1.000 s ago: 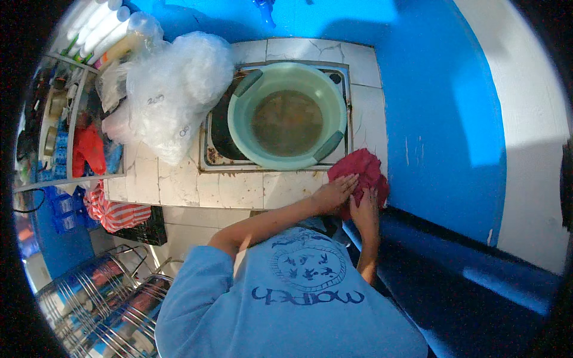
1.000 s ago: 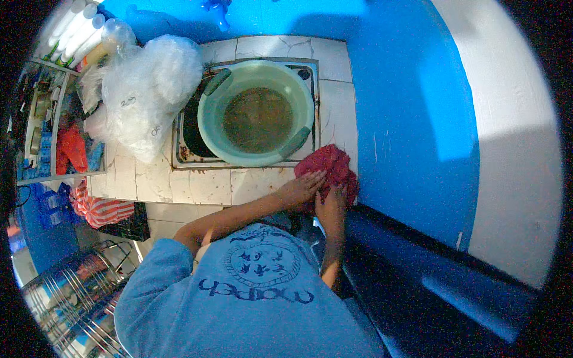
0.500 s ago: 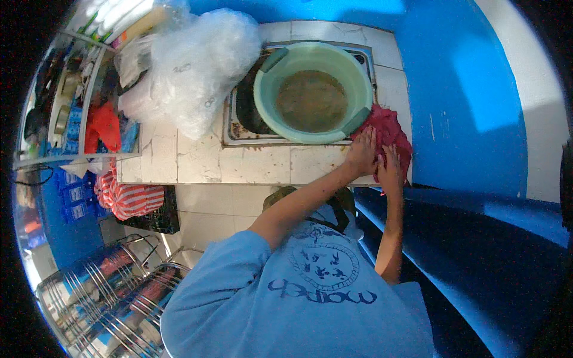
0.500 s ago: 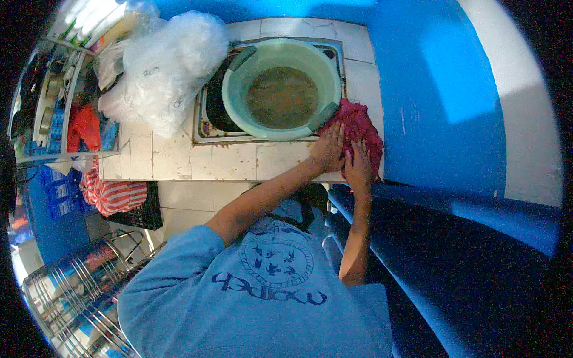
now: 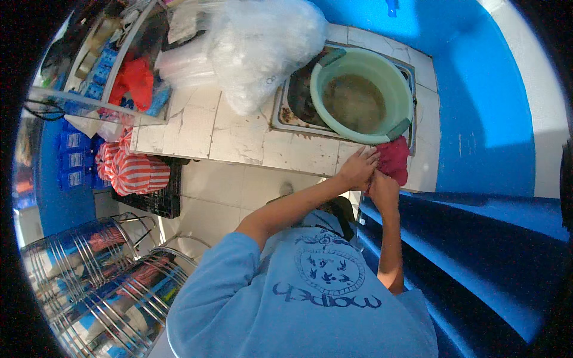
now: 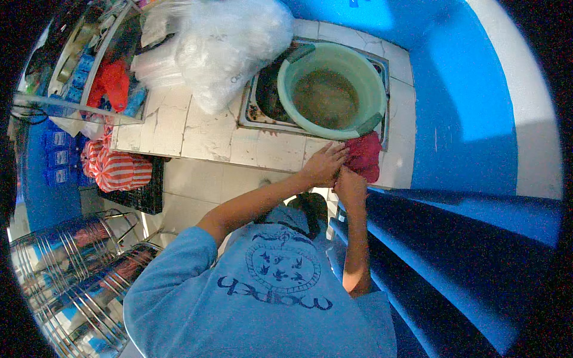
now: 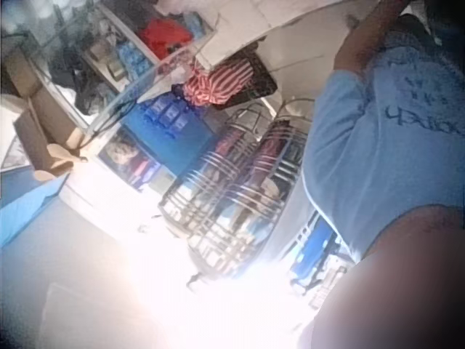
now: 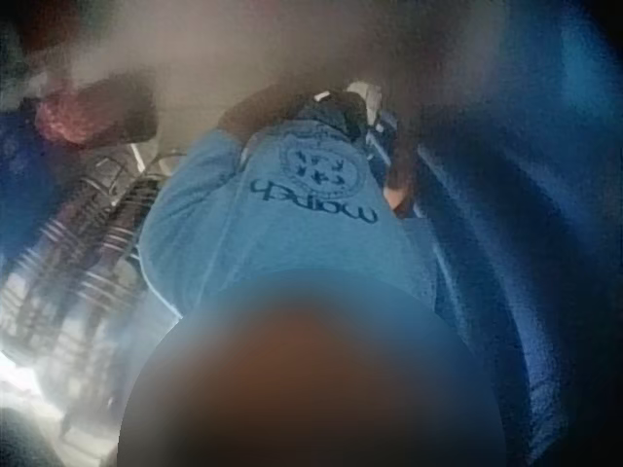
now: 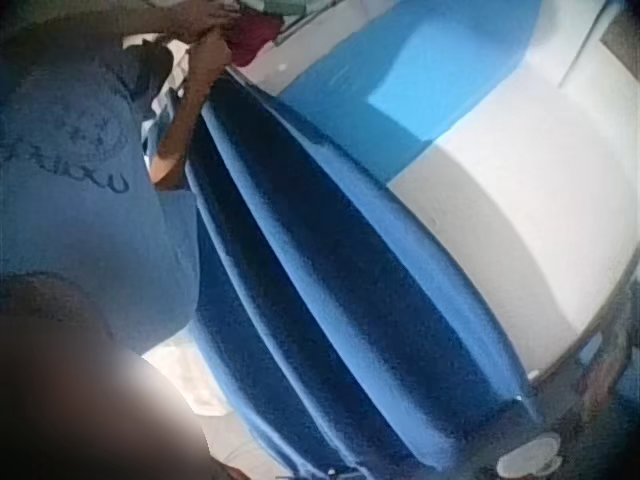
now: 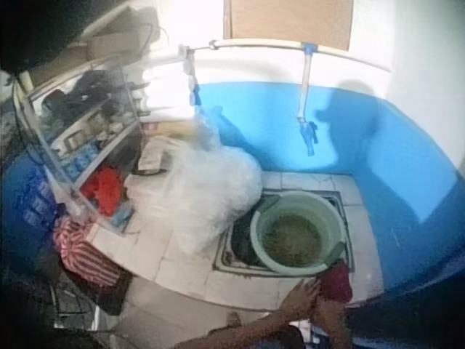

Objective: The person wipes a large stainless steel water tank with a pink cloth, then rinses and wrings the cloth at a sink. They continue wiping a metal countertop and finally mop the tiled floor with a mop.

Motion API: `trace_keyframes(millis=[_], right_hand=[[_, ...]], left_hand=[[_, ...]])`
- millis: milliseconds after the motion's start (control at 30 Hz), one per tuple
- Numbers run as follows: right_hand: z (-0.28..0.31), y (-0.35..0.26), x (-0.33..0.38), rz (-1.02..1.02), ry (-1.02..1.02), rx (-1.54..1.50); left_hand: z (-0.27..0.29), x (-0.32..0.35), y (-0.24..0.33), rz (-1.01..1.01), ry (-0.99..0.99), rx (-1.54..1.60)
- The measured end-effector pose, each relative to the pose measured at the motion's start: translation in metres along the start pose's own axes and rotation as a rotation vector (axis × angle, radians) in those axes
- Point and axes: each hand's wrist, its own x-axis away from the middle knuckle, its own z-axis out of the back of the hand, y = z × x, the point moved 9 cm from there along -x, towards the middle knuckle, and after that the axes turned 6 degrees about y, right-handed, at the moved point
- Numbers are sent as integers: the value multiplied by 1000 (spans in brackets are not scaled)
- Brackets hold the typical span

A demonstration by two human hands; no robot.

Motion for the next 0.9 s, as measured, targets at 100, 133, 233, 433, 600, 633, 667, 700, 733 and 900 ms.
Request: trace_keyframes(millis=[100, 133, 233, 433, 600, 633, 667, 700, 733, 900], right_hand=[[-12, -30, 2, 33, -65, 29], [-13, -43, 2, 48, -24, -42], [-31, -89, -1, 63, 33, -286], [-68, -200, -35, 283, 150, -325], [-99, -268, -67, 501, 82, -336], [-100, -271, -71, 500, 90, -360], [-102, -272, -72, 483, 68, -381], [-106, -271, -74, 458, 26, -381], [-104, -268, -74, 436, 33, -421], [-91, -218, -49, 277, -7, -412]], left_hand=[[18, 26, -17, -25, -54, 59], [27, 38, -25, -10, -55, 92], [60, 84, -57, 70, 11, 113], [134, 175, -135, 334, 251, -76], [170, 229, -165, 588, 403, -177], [169, 233, -166, 610, 377, -193], [169, 237, -168, 661, 377, -222], [167, 236, -165, 627, 388, -179], [168, 235, -162, 623, 424, -148], [140, 197, -133, 382, 243, -127]])
